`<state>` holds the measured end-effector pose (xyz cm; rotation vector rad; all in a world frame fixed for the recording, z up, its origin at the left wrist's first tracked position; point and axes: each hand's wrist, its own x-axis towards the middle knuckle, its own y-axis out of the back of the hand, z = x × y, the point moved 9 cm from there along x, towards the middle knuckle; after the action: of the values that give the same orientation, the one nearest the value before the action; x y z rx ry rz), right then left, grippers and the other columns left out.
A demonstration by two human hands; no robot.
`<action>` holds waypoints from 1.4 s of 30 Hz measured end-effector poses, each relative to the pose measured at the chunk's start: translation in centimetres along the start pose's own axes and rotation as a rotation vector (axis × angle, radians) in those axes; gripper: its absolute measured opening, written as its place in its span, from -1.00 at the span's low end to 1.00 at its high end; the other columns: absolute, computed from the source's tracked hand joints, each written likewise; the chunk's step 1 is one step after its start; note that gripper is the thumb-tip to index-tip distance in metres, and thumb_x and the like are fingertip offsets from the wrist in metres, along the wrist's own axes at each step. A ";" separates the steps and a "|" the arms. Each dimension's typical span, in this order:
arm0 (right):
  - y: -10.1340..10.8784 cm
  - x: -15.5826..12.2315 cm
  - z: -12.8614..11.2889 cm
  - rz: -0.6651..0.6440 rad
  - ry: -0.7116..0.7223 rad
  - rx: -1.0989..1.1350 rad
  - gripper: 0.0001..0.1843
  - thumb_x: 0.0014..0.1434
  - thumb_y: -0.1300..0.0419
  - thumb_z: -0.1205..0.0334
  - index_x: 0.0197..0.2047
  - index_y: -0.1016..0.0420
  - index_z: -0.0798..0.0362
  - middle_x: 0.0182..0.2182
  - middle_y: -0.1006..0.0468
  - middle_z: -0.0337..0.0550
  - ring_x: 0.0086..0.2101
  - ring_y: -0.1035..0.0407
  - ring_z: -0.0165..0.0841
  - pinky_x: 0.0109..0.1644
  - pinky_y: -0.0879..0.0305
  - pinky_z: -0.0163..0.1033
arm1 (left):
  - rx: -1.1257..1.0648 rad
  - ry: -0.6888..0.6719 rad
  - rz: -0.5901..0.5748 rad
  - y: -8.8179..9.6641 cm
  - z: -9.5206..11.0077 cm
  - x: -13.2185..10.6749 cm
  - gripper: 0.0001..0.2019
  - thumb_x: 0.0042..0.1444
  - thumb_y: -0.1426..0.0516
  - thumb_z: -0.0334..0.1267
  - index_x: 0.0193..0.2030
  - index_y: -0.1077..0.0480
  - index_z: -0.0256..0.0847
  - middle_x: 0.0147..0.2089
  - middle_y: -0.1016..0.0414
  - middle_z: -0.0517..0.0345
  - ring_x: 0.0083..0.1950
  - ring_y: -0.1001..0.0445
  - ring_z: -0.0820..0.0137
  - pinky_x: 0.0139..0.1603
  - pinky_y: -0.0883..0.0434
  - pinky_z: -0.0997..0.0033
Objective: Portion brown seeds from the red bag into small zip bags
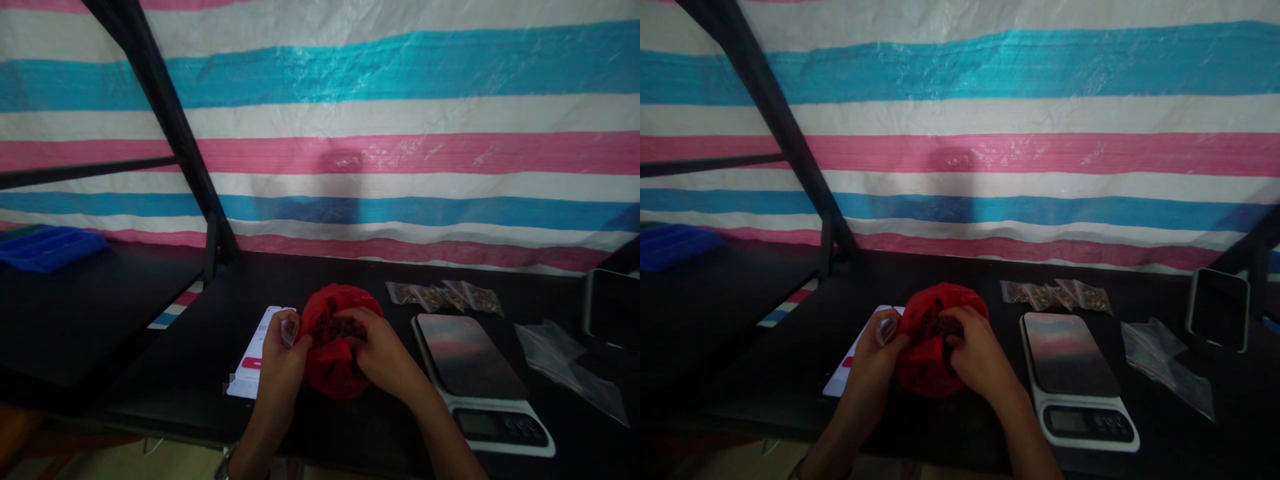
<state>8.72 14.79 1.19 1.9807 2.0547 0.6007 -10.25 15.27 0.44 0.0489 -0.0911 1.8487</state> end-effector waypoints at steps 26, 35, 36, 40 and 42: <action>-0.8 -2.5 -7.3 -0.069 0.261 -0.408 -0.18 0.05 -0.01 0.74 0.19 -0.66 -0.12 0.21 -0.55 -0.11 0.18 -0.49 -0.20 0.34 -0.42 -0.04 | 0.050 -0.100 -0.392 -4.8 0.0 -2.5 -0.74 0.22 -0.21 -0.31 0.05 -0.48 -0.12 0.02 -0.67 0.02 -0.01 -0.65 0.20 0.02 -0.53 0.22; 0.0 -2.7 -7.0 -0.007 0.292 -0.417 -0.12 0.00 -0.02 0.75 0.22 -0.64 -0.15 0.21 -0.59 -0.11 0.19 -0.51 -0.18 0.38 -0.42 0.02 | 0.002 -0.098 -0.463 -5.9 0.5 -3.4 -0.56 0.17 -0.22 -0.42 0.20 -0.39 -0.13 0.20 -0.57 -0.08 0.22 -0.58 0.13 0.25 -0.48 0.09; 0.2 -2.7 -7.1 0.008 0.299 -0.423 -0.15 0.01 -0.02 0.75 0.19 -0.65 -0.14 0.18 -0.61 -0.10 0.17 -0.52 -0.17 0.37 -0.43 0.03 | 0.008 -0.103 -0.472 -6.0 0.4 -3.5 -0.54 0.16 -0.22 -0.44 0.21 -0.38 -0.13 0.23 -0.55 -0.10 0.26 -0.55 0.11 0.29 -0.46 0.06; 0.4 -2.9 -7.1 -0.010 0.335 -0.443 -0.25 0.02 -0.03 0.73 0.09 -0.69 -0.09 0.14 -0.63 -0.08 0.14 -0.54 -0.19 0.32 -0.46 0.02 | -0.040 -0.162 -0.537 -6.5 0.7 -4.1 -0.48 0.24 -0.21 -0.43 0.32 -0.27 -0.09 0.33 -0.45 -0.11 0.38 -0.45 0.13 0.42 -0.39 0.02; 0.7 -2.9 -7.0 -0.023 0.326 -0.434 -0.26 0.06 -0.03 0.72 0.12 -0.68 -0.08 0.17 -0.62 -0.08 0.15 -0.53 -0.20 0.32 -0.45 -0.02 | -0.058 -0.193 -0.573 -6.6 1.1 -4.4 -0.49 0.30 -0.19 -0.40 0.34 -0.22 -0.07 0.32 -0.41 -0.09 0.37 -0.46 0.17 0.42 -0.40 0.06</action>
<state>6.55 10.96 7.37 1.6880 1.8937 1.3109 -2.65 12.74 1.41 0.1932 -0.2395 1.2646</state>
